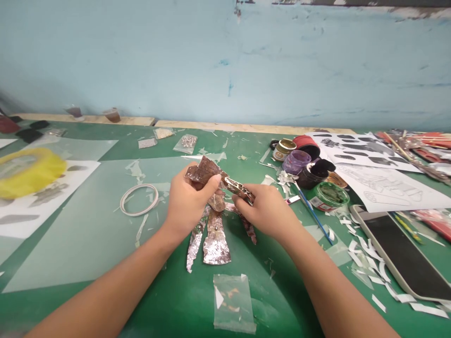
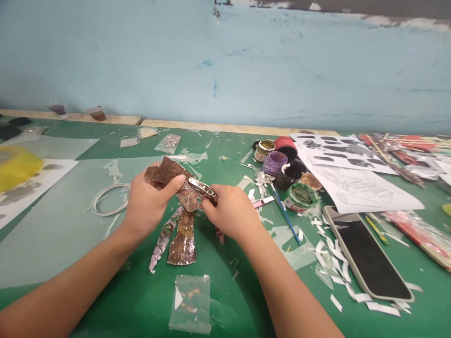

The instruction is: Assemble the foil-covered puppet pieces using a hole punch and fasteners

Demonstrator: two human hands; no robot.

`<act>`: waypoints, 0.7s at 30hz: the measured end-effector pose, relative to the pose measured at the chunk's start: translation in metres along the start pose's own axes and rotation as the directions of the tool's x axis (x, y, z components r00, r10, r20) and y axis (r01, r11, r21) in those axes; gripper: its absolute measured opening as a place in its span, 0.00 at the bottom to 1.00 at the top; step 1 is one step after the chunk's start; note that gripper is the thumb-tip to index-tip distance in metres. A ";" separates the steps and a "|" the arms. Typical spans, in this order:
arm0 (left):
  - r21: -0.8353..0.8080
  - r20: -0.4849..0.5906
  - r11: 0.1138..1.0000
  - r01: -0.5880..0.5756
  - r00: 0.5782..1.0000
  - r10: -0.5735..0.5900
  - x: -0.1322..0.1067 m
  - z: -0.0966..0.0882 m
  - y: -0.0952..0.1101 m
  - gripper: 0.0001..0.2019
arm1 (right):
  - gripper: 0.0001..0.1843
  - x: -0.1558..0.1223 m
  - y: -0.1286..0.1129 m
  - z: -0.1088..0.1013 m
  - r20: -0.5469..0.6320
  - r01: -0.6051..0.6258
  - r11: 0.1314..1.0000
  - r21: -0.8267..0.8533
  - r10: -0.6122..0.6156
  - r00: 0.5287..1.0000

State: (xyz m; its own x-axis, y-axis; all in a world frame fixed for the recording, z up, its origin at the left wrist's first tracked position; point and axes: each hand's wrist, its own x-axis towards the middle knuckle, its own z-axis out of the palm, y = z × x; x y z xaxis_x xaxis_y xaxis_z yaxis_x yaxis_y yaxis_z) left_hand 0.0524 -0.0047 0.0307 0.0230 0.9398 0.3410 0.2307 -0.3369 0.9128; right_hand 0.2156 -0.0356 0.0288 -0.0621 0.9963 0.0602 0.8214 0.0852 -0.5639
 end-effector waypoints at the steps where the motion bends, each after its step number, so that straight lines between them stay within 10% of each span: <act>1: -0.004 0.001 1.000 -0.001 1.000 0.001 0.000 0.000 0.000 0.10 | 0.14 0.000 0.000 0.000 0.000 -0.006 1.000 0.004 0.006 1.000; 21: -0.105 0.124 0.992 0.073 0.991 -0.060 -0.002 0.001 -0.003 0.10 | 0.13 0.006 -0.001 0.002 -0.050 -0.126 0.983 -0.136 0.120 0.991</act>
State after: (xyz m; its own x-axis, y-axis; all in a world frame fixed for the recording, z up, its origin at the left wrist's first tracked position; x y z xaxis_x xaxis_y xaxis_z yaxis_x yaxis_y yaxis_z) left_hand 0.0529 -0.0054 0.0274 0.1291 0.9583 0.2551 0.1286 -0.2713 0.9539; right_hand 0.2134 -0.0301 0.0277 0.0657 0.9973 0.0328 0.8920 -0.0439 -0.4500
